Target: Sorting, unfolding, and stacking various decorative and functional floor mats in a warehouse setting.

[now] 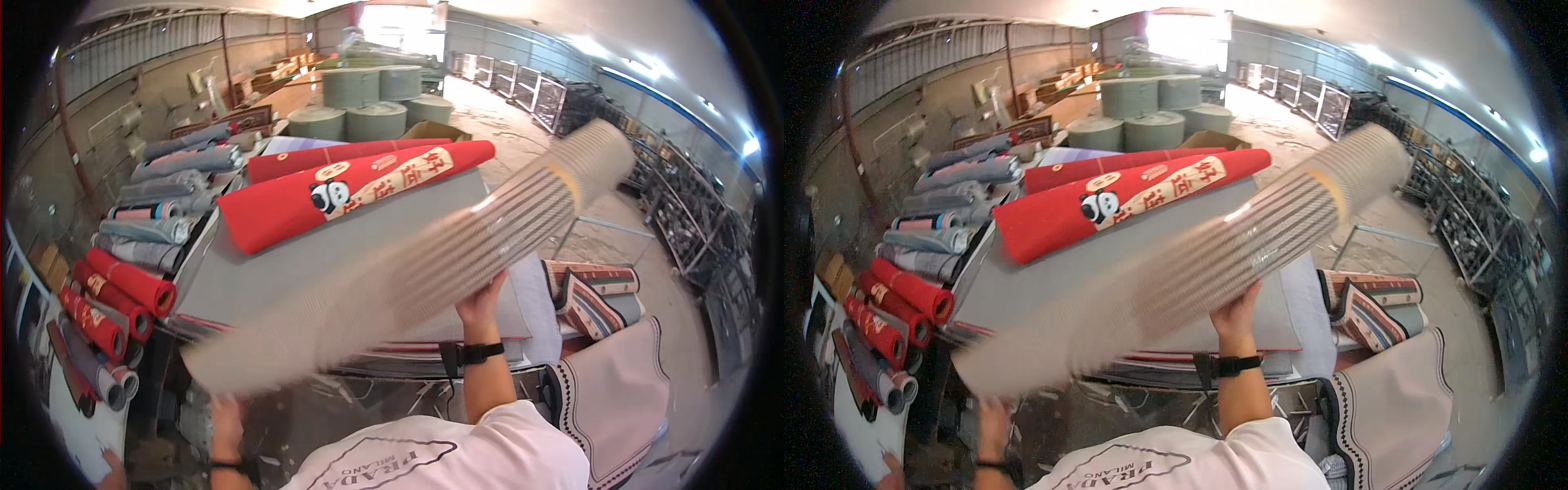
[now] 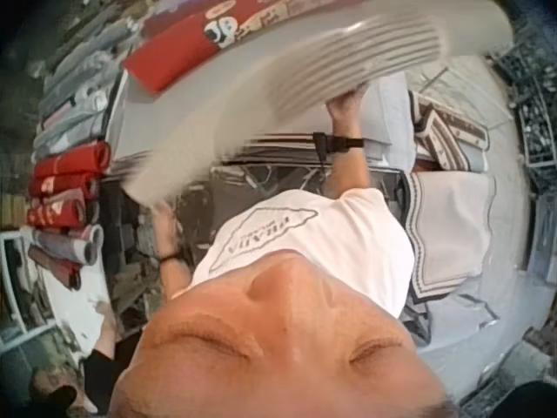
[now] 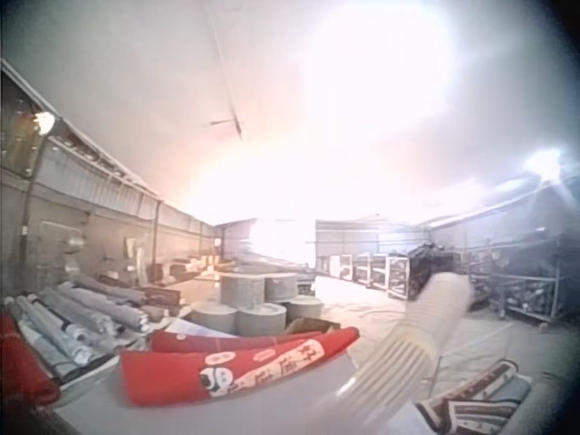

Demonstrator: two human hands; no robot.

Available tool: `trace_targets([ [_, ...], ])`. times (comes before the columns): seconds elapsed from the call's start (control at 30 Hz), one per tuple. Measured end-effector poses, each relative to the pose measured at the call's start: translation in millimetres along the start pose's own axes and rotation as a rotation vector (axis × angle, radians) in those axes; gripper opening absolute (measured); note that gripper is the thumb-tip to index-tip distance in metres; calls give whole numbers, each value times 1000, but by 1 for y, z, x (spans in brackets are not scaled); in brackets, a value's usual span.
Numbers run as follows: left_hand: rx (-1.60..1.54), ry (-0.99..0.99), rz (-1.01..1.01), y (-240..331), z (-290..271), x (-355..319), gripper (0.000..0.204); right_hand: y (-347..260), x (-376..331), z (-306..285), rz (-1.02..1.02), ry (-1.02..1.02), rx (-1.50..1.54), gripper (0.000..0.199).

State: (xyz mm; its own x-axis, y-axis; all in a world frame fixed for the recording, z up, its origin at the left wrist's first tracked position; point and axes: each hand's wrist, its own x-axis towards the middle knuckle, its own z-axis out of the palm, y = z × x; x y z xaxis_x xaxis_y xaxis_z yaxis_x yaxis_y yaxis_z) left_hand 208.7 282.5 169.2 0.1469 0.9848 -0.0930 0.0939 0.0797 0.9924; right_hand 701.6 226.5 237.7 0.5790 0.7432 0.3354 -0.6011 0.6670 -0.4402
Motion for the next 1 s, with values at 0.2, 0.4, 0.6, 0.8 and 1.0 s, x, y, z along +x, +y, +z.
trace_targets([
  [0.2,-345,121,406,35,51,149,55,103,54,70,184,139,-173,62],
  [0.4,157,-265,276,15,194,105,51,48,14,52,14,-452,-1430,40],
  [0.6,376,-491,178,-3,298,78,79,-2,-80,-129,313,-92,-1778,44],
  [0.8,357,-185,222,-22,312,69,99,-29,-98,-133,529,255,-983,30],
  [1.0,370,-192,129,-24,309,65,100,-37,-100,-130,594,225,-938,30],
])
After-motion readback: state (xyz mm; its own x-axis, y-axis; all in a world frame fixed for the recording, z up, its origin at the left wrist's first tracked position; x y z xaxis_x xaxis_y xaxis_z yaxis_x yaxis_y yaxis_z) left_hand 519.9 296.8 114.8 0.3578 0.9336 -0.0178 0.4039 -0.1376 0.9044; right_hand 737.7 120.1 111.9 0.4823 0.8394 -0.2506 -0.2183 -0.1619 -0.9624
